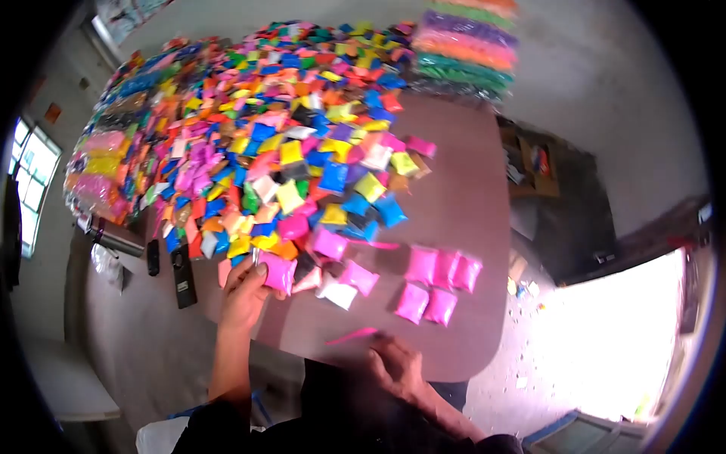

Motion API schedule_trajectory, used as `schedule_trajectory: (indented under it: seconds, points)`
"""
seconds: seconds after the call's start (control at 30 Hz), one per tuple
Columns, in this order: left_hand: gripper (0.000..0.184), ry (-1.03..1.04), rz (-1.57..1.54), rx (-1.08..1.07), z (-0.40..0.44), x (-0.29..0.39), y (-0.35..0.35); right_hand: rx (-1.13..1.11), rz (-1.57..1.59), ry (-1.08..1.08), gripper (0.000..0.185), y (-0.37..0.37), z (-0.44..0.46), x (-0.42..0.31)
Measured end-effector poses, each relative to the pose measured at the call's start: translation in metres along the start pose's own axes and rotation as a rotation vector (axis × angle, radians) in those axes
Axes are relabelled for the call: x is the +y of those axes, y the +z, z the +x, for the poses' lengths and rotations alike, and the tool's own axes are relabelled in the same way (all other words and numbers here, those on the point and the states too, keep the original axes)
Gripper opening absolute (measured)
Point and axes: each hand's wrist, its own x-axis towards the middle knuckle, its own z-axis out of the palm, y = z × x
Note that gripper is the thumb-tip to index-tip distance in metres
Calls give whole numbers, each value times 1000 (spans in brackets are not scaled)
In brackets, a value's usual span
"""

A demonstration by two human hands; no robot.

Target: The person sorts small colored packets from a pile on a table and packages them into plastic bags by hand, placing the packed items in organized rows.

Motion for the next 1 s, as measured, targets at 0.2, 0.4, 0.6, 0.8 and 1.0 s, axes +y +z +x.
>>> schedule_trajectory:
  seconds: [0.2,0.4,0.6,0.8,1.0]
  points:
    - [18,-132,460,-264,-46,-52,49,42,274,206,25,-18,5,-17]
    - [17,-61,532,-197,-84,-97,91,-49,303,340,33,-26,-20,-21]
    - [14,76,519,-120,-93,-118,99,2,289,291,31,-28,-35,-17]
    - [14,176,710,-212,-86,-111,128,13,380,420,27,-50,-39,-17]
    - [29,646,1110,-269,-41,-132,141,366,343,495,24,-85,-52,11]
